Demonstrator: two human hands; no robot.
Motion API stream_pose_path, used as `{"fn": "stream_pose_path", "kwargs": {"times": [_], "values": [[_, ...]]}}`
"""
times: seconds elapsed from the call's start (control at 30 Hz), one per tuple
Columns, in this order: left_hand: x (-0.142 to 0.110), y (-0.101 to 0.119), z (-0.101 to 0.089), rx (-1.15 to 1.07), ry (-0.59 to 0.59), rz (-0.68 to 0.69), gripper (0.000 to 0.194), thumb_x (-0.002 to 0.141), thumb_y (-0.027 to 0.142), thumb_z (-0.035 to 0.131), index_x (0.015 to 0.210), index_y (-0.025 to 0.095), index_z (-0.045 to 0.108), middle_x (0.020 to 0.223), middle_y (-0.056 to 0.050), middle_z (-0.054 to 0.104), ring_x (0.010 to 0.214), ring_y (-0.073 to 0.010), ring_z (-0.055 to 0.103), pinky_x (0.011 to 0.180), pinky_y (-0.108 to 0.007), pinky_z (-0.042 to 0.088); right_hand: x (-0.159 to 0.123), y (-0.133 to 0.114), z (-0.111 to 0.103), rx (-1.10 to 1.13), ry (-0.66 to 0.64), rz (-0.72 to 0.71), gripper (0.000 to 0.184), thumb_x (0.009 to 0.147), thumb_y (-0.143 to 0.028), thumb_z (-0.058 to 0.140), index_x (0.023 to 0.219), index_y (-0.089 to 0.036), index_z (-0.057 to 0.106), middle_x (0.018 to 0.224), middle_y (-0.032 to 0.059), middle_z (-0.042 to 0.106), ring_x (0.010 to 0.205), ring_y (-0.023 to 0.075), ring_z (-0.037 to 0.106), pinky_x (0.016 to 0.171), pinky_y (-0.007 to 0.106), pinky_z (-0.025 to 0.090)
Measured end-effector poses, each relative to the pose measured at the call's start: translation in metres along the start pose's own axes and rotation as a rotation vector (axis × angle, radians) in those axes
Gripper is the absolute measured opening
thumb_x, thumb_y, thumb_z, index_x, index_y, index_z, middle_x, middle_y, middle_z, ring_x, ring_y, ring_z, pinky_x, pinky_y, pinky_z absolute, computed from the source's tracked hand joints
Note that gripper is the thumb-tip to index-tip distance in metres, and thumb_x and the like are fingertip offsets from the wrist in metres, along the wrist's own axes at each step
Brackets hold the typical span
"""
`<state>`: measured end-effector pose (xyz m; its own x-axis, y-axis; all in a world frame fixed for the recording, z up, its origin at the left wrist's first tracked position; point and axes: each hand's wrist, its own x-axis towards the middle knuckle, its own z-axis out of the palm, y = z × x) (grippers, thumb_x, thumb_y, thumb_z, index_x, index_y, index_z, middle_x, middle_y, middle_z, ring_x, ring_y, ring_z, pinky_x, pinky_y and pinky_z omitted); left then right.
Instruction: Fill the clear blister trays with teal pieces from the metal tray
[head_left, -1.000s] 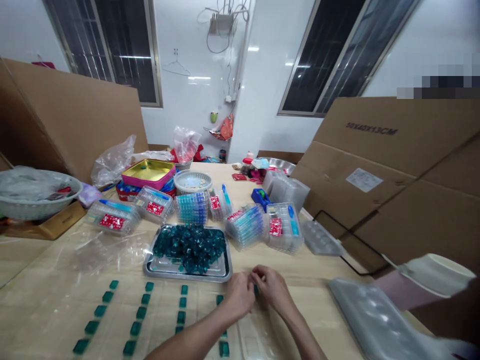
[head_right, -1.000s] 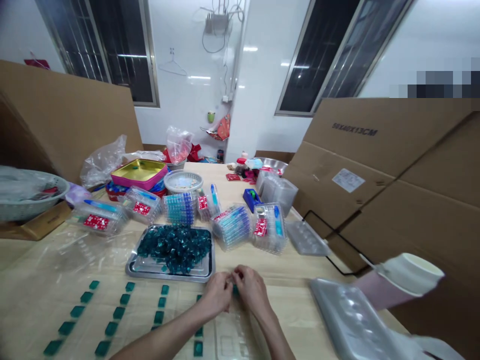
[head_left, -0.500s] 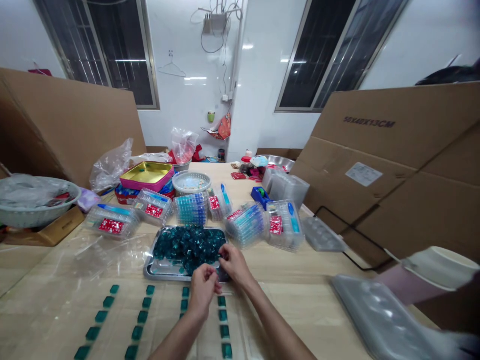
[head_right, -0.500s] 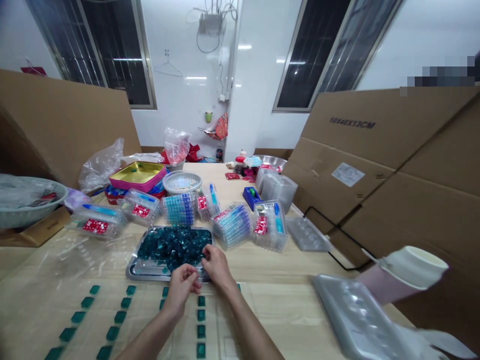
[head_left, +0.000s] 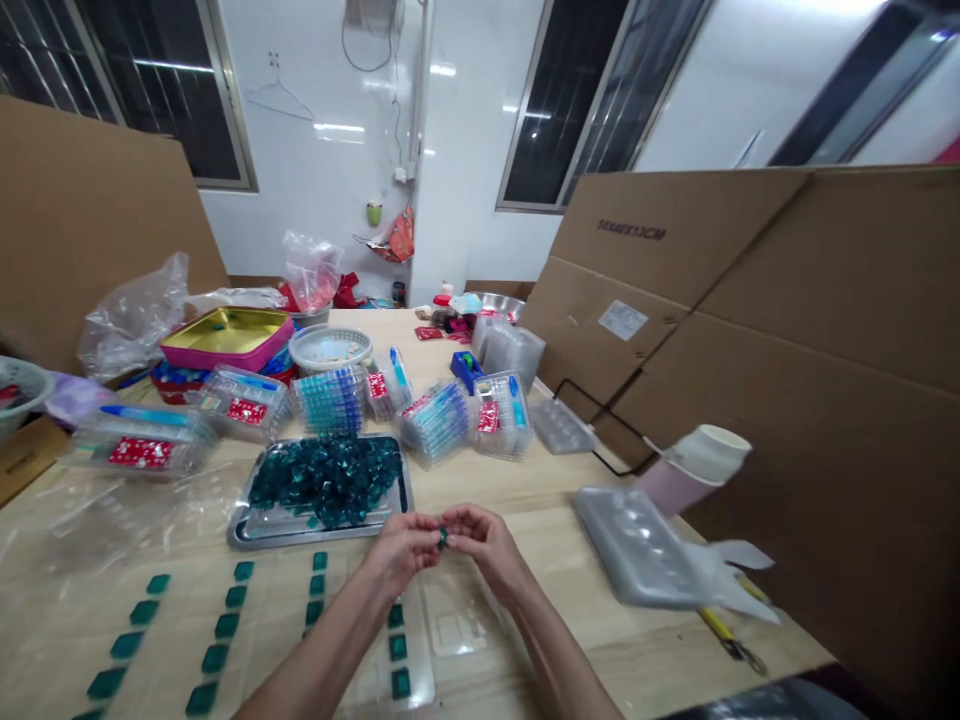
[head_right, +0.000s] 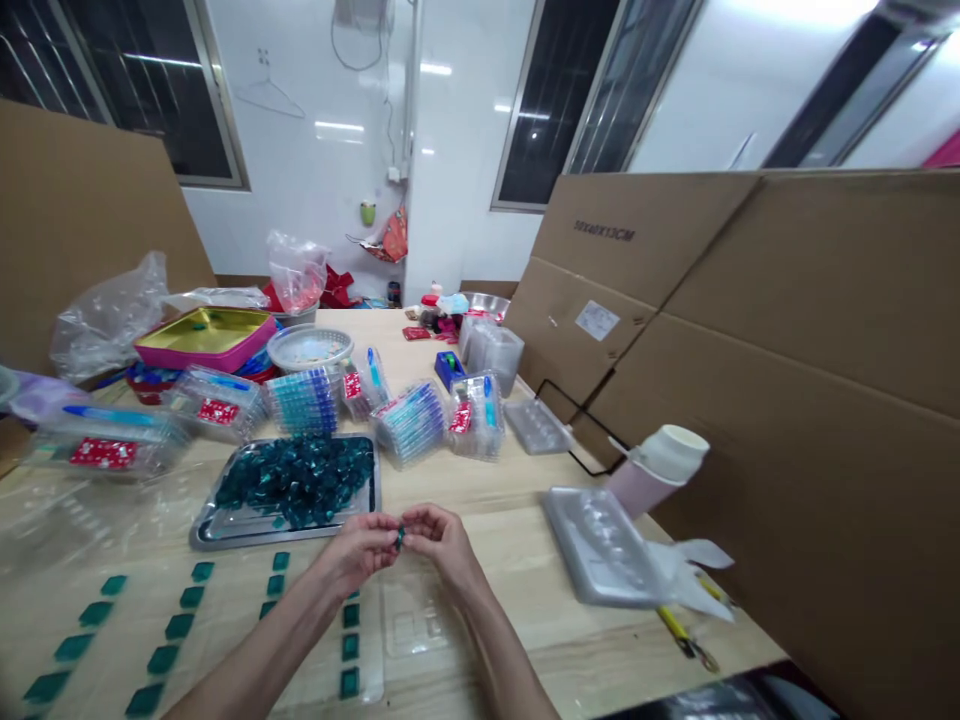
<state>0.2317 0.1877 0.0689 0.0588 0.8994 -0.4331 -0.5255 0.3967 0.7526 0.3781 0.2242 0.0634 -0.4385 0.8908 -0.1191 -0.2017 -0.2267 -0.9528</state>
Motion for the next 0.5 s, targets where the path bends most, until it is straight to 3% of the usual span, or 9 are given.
{"fn": "stream_pose_path", "kwargs": {"times": [0.07, 0.23, 0.5], "values": [[0.002, 0.000, 0.004, 0.027, -0.042, -0.055, 0.034, 0.038, 0.020, 0.079, 0.065, 0.011, 0.060, 0.055, 0.000, 0.061, 0.045, -0.0069, 0.052, 0.049, -0.020, 0.040, -0.004, -0.004, -0.007, 0.021, 0.017, 0.021, 0.032, 0.049, -0.021, 0.082, 0.077, -0.018, 0.067, 0.075, 0.0008, 0.069, 0.069, 0.0143, 0.061, 0.069, 0.027, 0.046], [0.010, -0.003, 0.015, 0.171, -0.061, -0.048, 0.025, 0.043, 0.018, 0.073, 0.060, 0.013, 0.055, 0.053, 0.000, 0.059, 0.046, -0.0096, 0.053, 0.050, -0.023, 0.042, -0.008, -0.011, -0.021, -0.061, 0.028, 0.052, 0.029, 0.049, -0.024, 0.082, 0.071, -0.016, 0.064, 0.066, -0.0018, 0.064, 0.058, 0.0101, 0.055, 0.054, 0.021, 0.040], [0.028, -0.038, 0.017, 0.630, 0.166, 0.183, 0.016, 0.056, 0.009, 0.060, 0.061, 0.020, 0.050, 0.042, 0.009, 0.043, 0.038, -0.0091, 0.042, 0.045, -0.021, 0.031, 0.001, 0.016, -0.030, -0.491, 0.086, -0.044, 0.010, 0.055, -0.020, 0.061, 0.059, -0.018, 0.052, 0.054, -0.0045, 0.054, 0.053, 0.0114, 0.049, 0.051, 0.022, 0.037]]}}
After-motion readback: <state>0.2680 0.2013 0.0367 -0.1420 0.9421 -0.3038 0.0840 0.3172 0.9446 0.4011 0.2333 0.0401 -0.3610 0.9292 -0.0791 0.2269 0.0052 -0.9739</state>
